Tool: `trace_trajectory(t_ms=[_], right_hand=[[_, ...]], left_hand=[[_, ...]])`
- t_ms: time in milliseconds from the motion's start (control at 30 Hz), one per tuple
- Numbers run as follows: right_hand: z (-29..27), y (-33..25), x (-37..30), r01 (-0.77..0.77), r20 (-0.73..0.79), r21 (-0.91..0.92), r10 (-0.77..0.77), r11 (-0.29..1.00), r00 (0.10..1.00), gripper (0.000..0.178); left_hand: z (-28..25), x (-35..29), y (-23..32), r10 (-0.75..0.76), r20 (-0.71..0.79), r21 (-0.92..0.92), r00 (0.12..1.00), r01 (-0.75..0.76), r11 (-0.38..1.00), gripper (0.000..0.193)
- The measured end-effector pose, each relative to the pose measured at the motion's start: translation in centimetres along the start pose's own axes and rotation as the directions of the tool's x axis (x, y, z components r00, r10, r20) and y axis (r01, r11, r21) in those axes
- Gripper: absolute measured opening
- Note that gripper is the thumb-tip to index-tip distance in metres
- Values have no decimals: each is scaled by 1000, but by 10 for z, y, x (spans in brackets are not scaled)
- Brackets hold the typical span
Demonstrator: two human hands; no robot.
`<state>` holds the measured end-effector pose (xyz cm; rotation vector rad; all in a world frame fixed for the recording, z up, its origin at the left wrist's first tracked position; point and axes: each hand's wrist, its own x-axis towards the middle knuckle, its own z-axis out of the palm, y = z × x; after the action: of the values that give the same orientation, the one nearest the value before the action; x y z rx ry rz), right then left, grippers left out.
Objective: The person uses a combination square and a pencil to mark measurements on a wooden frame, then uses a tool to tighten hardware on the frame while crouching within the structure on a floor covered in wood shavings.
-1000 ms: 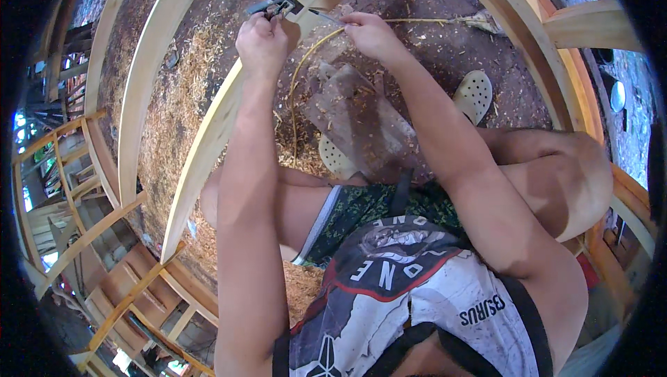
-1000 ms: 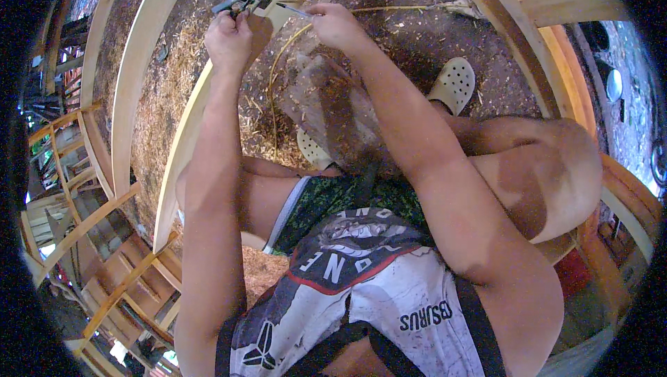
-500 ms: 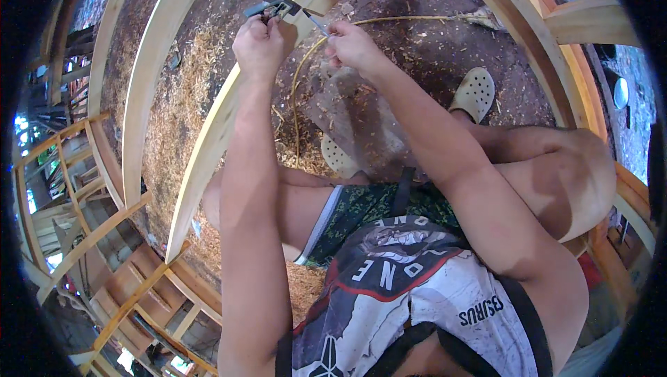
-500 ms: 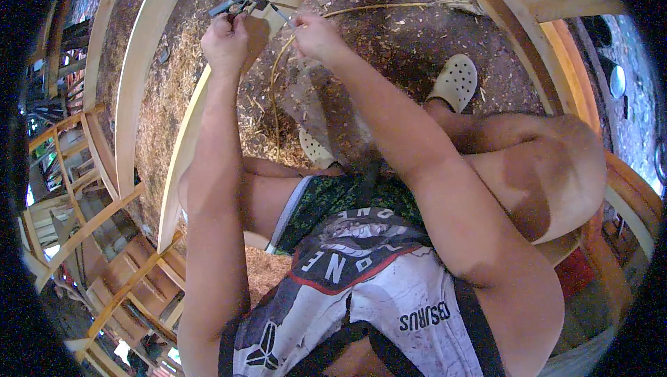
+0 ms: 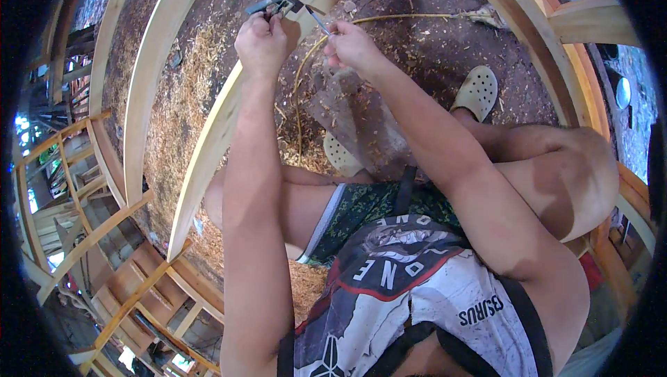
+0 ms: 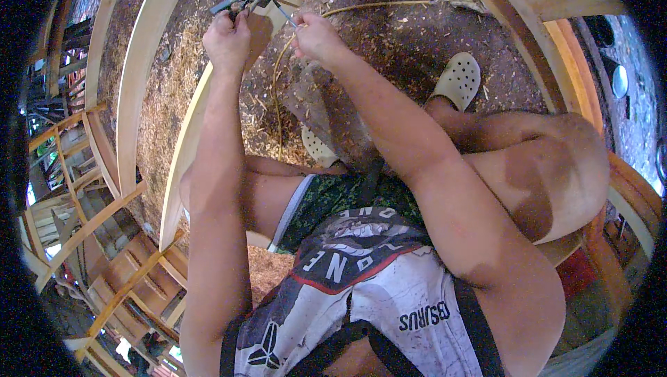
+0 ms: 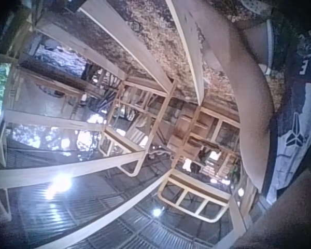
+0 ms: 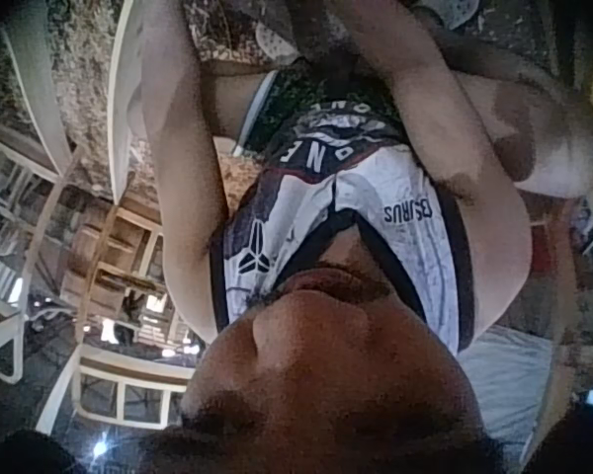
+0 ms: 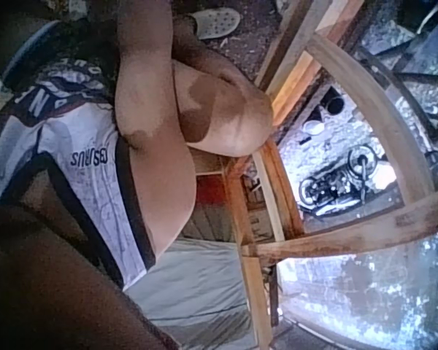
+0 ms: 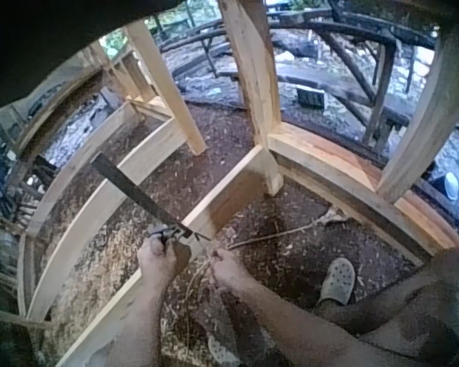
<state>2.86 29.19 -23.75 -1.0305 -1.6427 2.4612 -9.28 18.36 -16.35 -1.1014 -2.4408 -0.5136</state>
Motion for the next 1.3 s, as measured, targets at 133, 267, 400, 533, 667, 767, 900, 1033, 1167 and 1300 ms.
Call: trace_trajectory(t_ms=[133, 267, 400, 533, 667, 767, 900, 1033, 1167, 1300], right_hand=[[1, -1, 0, -9, 12, -42, 9, 999, 1000, 20], [2, -2, -2, -36, 25, 17, 35, 999, 999, 20], [2, -1, -1, -53, 31, 70, 50, 996, 998, 19], [4, -3, -6, -60, 45, 128, 55, 990, 997, 18], [0, -6, -6, -77, 53, 88, 72, 993, 996, 22], [-1, -2, -1, -97, 76, 58, 92, 994, 993, 26], [-1, 3, 3, -94, 53, 28, 92, 995, 994, 26], [2, 2, 1, -86, 60, 48, 83, 995, 995, 27], [0, 3, 2, -78, 41, 86, 74, 993, 996, 26], [2, 2, 1, -106, 59, 81, 101, 991, 993, 32]], left_hand=[[1, 0, -4, 13, -26, -1, 1000, -13, 1000, 22], [2, -1, -3, -7, -8, 12, 1000, 7, 1000, 21], [1, 0, 0, -8, -7, -25, 1000, 8, 1000, 18], [2, -2, -1, -7, -13, 34, 1000, 8, 999, 18], [5, -1, -5, 16, -45, -14, 999, -16, 1000, 17], [4, 0, -8, 31, -10, 5, 999, -31, 1000, 17], [6, 0, -6, -1, 0, -7, 1000, 1, 1000, 18], [5, 0, -7, 19, -21, 2, 1000, -19, 1000, 18], [6, 0, -6, 31, -13, -1, 999, -31, 1000, 17], [5, -1, -7, 11, -11, -15, 1000, -11, 1000, 16]])
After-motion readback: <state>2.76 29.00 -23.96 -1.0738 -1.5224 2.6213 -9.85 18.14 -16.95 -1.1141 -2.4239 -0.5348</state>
